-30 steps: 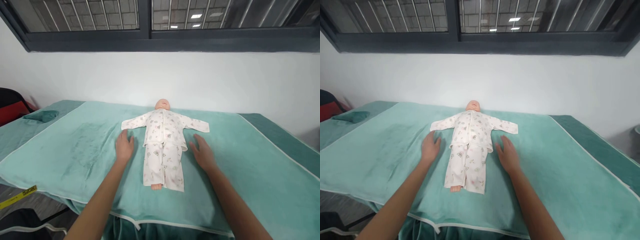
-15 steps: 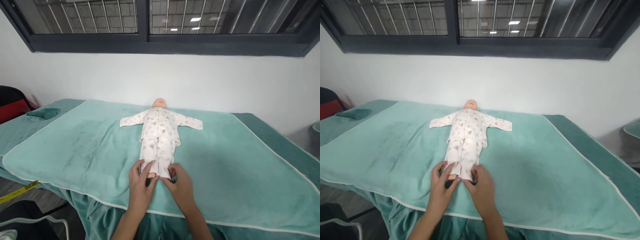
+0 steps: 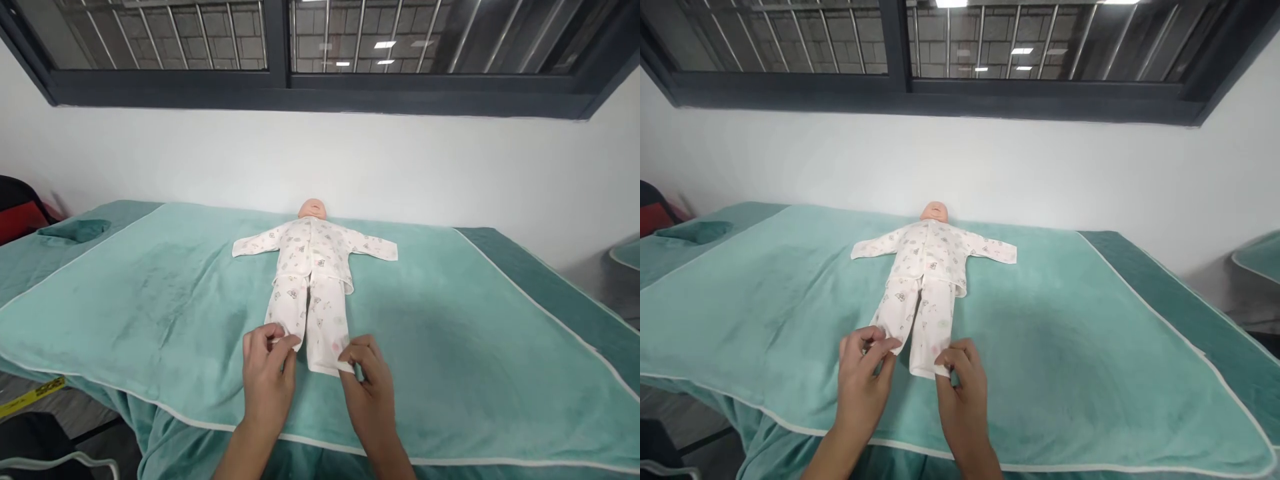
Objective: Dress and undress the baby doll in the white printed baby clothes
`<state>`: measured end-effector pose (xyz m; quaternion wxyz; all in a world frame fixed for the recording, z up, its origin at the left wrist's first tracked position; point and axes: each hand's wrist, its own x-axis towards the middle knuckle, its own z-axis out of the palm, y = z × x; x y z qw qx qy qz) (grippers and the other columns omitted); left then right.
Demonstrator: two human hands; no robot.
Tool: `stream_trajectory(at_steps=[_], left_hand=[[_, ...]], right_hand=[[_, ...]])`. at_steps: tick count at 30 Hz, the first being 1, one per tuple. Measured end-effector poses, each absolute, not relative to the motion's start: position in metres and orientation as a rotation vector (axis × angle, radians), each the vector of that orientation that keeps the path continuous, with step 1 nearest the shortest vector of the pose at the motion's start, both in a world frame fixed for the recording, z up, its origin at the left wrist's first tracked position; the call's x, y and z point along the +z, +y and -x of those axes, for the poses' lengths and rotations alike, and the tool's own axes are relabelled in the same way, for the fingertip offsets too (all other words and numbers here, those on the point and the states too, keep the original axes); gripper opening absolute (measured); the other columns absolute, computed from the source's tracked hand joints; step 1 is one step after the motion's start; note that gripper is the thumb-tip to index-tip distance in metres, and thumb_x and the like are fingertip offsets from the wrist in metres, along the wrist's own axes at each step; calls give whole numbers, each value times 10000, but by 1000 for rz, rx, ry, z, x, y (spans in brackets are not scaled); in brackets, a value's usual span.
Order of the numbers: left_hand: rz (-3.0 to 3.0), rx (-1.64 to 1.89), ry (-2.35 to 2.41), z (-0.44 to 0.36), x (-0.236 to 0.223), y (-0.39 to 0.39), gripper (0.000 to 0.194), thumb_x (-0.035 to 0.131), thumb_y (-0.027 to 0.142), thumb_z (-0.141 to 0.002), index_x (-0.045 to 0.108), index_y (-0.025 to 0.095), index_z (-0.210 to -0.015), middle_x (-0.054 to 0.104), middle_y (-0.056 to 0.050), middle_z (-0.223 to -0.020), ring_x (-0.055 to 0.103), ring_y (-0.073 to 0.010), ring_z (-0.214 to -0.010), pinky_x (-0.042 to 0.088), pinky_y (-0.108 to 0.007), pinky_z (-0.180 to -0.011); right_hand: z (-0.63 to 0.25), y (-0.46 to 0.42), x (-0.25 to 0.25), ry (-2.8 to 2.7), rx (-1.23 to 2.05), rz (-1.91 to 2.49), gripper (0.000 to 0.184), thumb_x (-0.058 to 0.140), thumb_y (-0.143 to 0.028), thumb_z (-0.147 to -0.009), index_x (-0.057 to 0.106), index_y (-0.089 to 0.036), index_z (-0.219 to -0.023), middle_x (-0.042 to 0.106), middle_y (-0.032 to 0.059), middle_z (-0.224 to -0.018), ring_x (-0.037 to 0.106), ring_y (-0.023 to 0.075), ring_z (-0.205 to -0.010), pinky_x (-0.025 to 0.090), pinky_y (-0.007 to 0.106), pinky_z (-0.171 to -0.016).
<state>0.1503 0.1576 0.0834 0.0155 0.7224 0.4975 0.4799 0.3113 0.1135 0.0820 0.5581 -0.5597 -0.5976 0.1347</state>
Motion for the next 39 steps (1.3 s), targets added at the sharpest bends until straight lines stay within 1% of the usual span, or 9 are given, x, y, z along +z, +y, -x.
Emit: stream_trajectory(at_steps=[5,10,14,17,20,24,29,35,39], left_hand=[[-2369,1449,1534,-144,80,153,273,537,133,-841,716,328,-909,607,-75,-900,547,-247,-881,477,-446,-770],[-2226,1395,1505,-133,56,147,332,574,229,-870,624,327,-1183,565,-99,-1079,563,-255,-1021,530,-409,-819],[-2090,1327,1558,-122,49,149,406,607,325,-867,540,295,-1266,534,-103,-1146,568,-244,-1066,537,-401,-884],[-2001,1250,1551,-117,53,152,409,613,351,-867,525,265,-1257,541,-90,-1143,592,-220,-1058,542,-380,-900],[-1976,1232,1465,-115,56,154,362,607,317,-879,538,252,-1228,580,-66,-1111,614,-184,-1029,546,-326,-886],[-1982,1279,1340,-114,55,154,291,599,254,-885,580,254,-1176,608,-46,-1064,628,-153,-980,545,-265,-850],[-1953,1403,1314,-115,54,153,268,628,197,-856,609,240,-1119,606,-36,-999,629,-144,-916,540,-246,-815],[-1865,1575,1305,-113,53,150,196,611,118,-839,600,228,-1001,608,-1,-894,615,-118,-829,523,-208,-764],[-1995,1534,1190,-105,52,145,183,582,48,-825,614,218,-885,610,6,-852,614,-103,-775,504,-184,-709]], right_hand=[[-307,101,82,-1548,283,1444,156,452,-141,-888,514,-254,-801,505,30,-773,516,178,-651,409,284,-540],[-304,87,71,-1689,122,1604,77,595,-228,-859,574,-289,-901,582,67,-863,564,252,-779,463,386,-646],[-287,94,82,-1642,-45,1626,171,597,-261,-872,573,-293,-1038,601,109,-1006,560,302,-940,459,452,-743],[-270,116,89,-1774,-49,1585,305,530,-150,-887,551,-275,-1165,625,79,-1111,539,279,-1060,420,468,-891],[-259,137,88,-1844,-21,1561,290,521,-93,-876,567,-245,-1118,658,34,-1030,554,229,-1014,365,462,-981],[-255,147,86,-1830,-18,1544,202,541,-70,-851,573,-230,-970,656,3,-866,564,201,-896,353,462,-975],[-257,135,90,-1842,13,1459,197,508,-40,-822,536,-222,-893,596,-11,-759,541,167,-770,363,456,-981],[-254,124,86,-1918,-10,1365,239,485,-26,-824,521,-198,-986,589,0,-768,561,164,-779,402,441,-971],[-257,121,89,-2027,-12,1369,194,517,-76,-861,542,-198,-1010,616,-2,-757,586,168,-765,384,472,-1020]])
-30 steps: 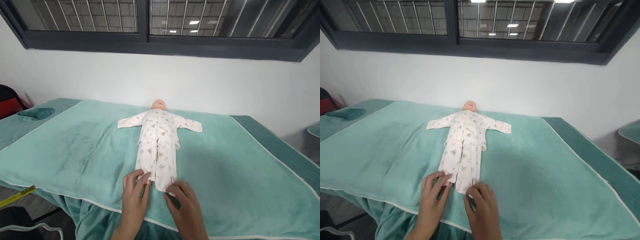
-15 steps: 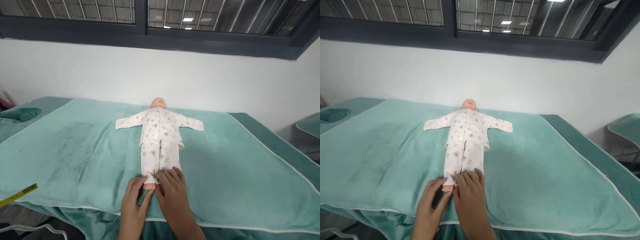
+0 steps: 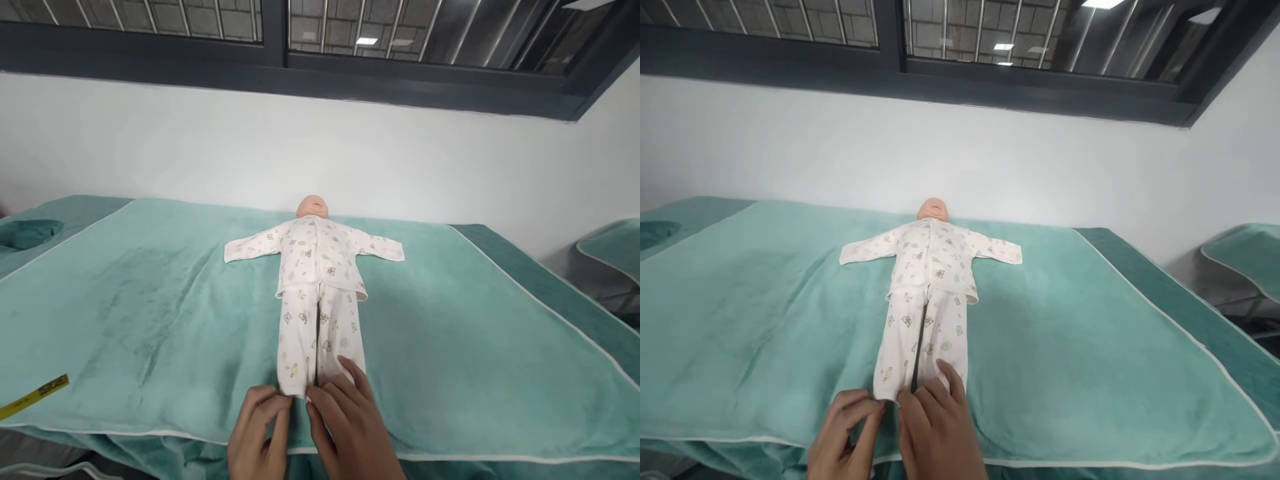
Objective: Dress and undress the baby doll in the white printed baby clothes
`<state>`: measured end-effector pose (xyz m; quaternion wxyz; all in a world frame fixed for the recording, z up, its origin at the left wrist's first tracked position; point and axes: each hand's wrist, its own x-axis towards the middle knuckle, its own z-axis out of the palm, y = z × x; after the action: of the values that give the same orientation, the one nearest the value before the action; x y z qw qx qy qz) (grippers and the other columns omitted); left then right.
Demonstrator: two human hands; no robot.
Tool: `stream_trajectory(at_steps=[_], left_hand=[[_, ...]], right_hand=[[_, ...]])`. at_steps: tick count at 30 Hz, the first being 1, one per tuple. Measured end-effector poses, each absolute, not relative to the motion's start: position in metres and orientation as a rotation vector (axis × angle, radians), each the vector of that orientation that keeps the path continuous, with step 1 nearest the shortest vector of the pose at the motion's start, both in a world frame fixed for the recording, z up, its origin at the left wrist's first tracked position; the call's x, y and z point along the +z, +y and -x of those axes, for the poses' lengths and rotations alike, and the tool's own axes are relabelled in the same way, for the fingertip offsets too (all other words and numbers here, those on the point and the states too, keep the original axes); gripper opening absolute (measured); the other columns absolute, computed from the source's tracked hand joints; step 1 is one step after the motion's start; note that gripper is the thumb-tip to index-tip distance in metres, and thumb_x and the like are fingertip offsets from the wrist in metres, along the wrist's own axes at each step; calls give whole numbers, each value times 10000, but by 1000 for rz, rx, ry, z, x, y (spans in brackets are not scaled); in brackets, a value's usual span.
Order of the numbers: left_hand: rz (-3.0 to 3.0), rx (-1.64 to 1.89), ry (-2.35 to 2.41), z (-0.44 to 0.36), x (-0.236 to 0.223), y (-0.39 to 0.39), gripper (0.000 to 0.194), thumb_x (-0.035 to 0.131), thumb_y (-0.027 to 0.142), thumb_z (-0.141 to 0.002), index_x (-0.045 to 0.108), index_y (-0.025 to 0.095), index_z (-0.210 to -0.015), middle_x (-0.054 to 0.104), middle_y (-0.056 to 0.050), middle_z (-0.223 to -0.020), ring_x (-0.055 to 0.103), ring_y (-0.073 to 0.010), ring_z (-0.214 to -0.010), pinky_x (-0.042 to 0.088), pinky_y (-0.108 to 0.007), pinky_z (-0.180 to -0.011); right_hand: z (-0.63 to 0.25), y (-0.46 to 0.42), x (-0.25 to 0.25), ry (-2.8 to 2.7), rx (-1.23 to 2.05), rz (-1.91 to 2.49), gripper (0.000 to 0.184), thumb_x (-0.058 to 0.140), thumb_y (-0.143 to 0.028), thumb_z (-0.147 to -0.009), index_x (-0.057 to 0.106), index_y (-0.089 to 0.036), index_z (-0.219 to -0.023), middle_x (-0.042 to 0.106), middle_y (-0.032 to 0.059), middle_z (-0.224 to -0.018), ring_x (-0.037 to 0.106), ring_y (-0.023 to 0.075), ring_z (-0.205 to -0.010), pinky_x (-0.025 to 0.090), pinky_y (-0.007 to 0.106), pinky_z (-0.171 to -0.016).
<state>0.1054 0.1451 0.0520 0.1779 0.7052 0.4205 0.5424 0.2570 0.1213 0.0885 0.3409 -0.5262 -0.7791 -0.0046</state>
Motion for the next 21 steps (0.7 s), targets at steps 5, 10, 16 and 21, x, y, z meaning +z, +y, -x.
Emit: stream_trajectory(at_steps=[5,10,16,21], left_hand=[[-1957,1527,1231,-91,46,147,143,579,84,-830,626,215,-856,614,-1,-859,612,-109,-791,501,-187,-721],[-1607,1457,1450,-98,62,200,146,562,312,-878,664,208,-861,658,-42,-987,628,-168,-952,518,-265,-852],[-1609,1250,1287,-146,103,270,466,416,448,-949,511,268,-1368,304,-13,-1576,243,-201,-1467,210,-382,-1214],[-1465,1040,1286,-155,95,274,620,401,558,-934,394,237,-1464,345,-45,-1551,300,-218,-1446,227,-392,-1208]], right_hand=[[-286,109,101,-1937,62,1285,171,521,-86,-884,551,-223,-983,662,11,-831,623,157,-815,420,421,-1018],[-325,143,108,-1581,98,1506,283,523,-288,-934,550,-251,-1214,610,97,-1243,571,229,-1159,495,392,-939],[-339,240,107,-1402,462,1534,696,420,-592,-922,281,-254,-1514,233,51,-1596,195,248,-1471,212,448,-1192],[-325,247,87,-1246,878,1576,877,335,-701,-890,85,-202,-1565,106,56,-1622,109,238,-1492,146,425,-1214]])
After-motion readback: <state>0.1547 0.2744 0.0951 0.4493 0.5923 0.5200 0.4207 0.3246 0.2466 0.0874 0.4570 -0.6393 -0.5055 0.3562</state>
